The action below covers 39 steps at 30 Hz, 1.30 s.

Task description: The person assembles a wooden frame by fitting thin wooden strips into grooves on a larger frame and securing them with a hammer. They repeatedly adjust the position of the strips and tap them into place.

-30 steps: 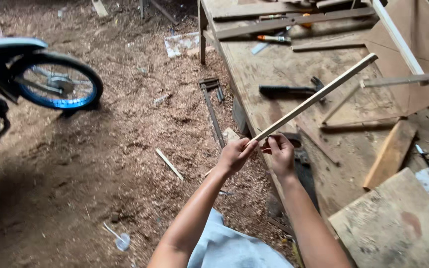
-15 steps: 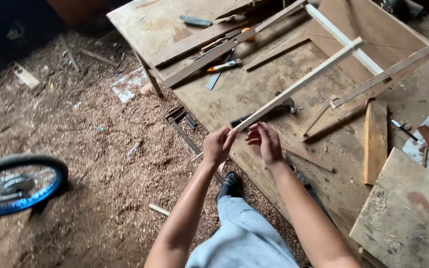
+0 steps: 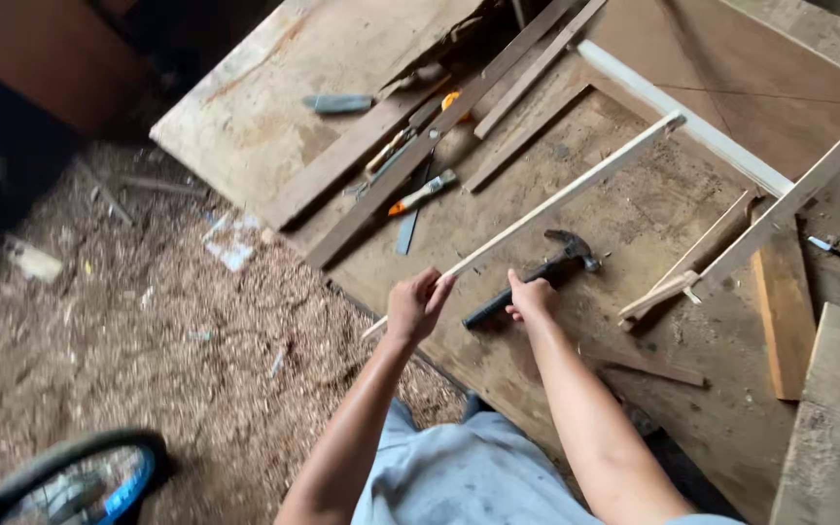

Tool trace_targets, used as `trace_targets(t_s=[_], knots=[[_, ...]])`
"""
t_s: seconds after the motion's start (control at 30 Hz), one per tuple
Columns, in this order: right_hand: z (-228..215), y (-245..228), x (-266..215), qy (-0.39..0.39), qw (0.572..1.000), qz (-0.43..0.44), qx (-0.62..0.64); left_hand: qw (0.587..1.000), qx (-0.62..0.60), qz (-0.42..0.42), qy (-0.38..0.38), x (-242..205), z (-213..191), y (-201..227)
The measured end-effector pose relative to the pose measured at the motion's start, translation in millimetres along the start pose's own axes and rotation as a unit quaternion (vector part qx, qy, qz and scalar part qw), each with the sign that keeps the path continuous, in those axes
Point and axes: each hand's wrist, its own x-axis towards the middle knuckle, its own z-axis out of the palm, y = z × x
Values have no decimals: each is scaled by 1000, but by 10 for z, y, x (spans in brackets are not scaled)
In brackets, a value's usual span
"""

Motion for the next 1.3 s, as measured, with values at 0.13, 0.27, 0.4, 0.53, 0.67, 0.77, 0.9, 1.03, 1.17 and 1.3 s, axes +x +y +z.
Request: trace_targets(t_s=[0.13,0.27,0.4,0.53,0.67,0.77,0.9,1.03,1.17,1.3], knots=[[23,-15,-37,23,997,59,45,995,22,-10,-96,407,-41,-138],[-14,-279,102,111,982,80,127,989,6,61,-137,1002,-22,-254],[188,-218,-143,219,913,94,330,969,8,76,-234,1296,-162,-409],[367,-102,-621,199,876,137,418,938,-10,116,-325,1543,-204,-314],[979,399,-1454,224,838,25,497,900,11,117,-420,1326,-76,-353],[1182,565,-1838,218,825,3,522,889,1,178,-422,1103,61,-339],[1556,664,-2316,326,872,130,342,862,17,242,-445,698,150,-496],[2038,863,-2783,360,779,105,503,811,98,357,-453,380,354,-751],[2491,1091,-3175,426,800,47,419,748,34,500,-435,276,527,-1014],[2706,1042,-3516,443,823,64,349,696,38,595,-400,107,560,-1050]])
